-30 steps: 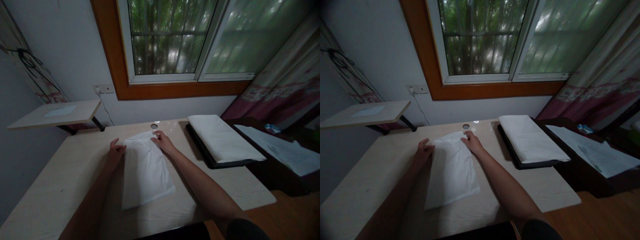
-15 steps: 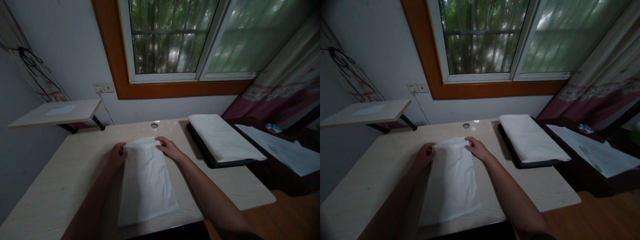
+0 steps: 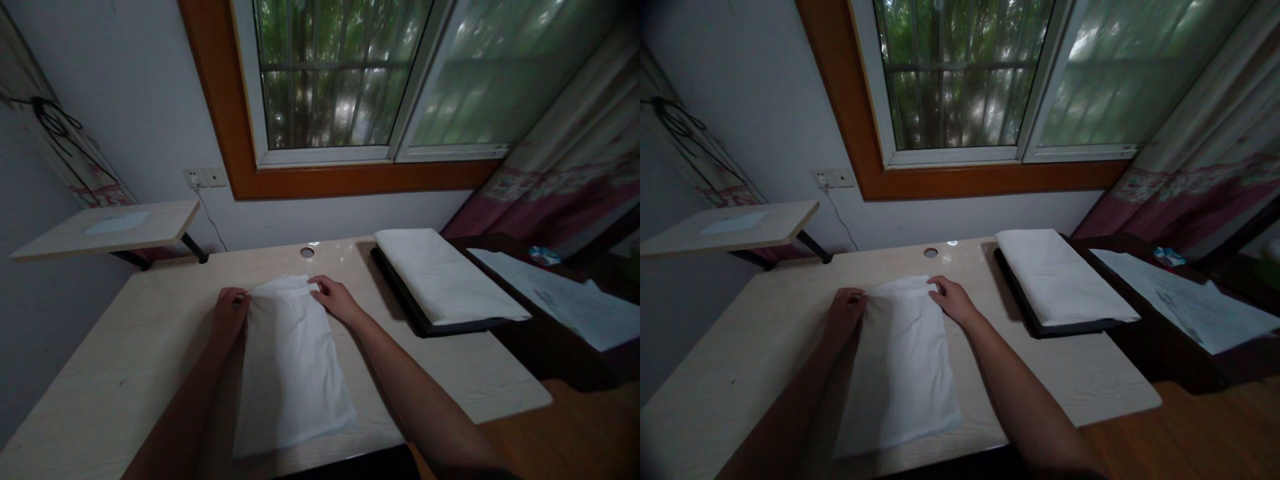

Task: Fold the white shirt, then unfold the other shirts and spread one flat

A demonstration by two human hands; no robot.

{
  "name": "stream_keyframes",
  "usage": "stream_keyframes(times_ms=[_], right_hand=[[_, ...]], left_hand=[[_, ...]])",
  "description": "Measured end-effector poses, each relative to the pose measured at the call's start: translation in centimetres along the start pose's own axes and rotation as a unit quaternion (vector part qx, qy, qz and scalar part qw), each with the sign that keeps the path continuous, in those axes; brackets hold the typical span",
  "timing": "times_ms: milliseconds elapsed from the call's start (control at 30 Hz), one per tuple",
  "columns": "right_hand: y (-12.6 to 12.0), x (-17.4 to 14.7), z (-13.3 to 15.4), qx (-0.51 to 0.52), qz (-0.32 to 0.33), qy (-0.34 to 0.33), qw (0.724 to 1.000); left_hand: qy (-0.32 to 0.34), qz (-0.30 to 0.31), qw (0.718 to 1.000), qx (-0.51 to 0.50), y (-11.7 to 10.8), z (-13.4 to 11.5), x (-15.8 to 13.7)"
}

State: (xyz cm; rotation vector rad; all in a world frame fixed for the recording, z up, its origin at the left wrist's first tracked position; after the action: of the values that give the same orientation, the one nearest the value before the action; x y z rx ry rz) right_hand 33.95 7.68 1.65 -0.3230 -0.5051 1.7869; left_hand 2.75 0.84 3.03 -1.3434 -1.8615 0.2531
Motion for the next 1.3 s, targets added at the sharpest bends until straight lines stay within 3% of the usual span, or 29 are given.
stream_keyframes(times_ms=[200,433,633,900,1067,1300], right_hand=[[-0.1,0.2,-0.2,0.004,-0.009,0.000,1.000],[-0.1,0.1,0.1,0.024,-0.014,0.010,1.000],[-0.4,-0.3,0.4,0.064,0.018,0.003,0.998],[-0.6,-0.9,0.9,0.189,0.083,-0.023,0.978],[-0.5,-0.8,0.7,0.172,0.066,-0.041,0.982],[-0.4,-1.0,1.1,0.127,0.011,-0.048,0.991]], left_hand=[[-0.062,-0.026,0.997,0.030,-0.6,1.0,0.0],[-0.116,0.038,0.991,0.046,-0.2,0.6,-0.2],[-0.068,0.080,0.994,0.036,-0.2,0.0,-0.7],[-0.042,0.051,0.998,-0.020,-0.4,-0.1,-0.9],[-0.020,0.016,0.996,-0.088,-0.3,0.1,-0.9],[-0.020,0.032,0.993,-0.111,0.5,0.8,-1.0]])
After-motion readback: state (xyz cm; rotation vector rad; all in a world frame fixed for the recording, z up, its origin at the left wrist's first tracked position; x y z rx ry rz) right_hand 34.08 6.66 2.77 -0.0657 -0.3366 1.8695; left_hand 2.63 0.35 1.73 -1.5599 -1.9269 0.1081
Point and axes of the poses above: each hand's wrist, its own x-axis towards the middle knuckle, its own y-axis out of the palm, z = x × y, the point moved 3 cm from there along x, towards the middle knuckle, and after that the axes turned 12 degrees about y, right-handed, at the moved point
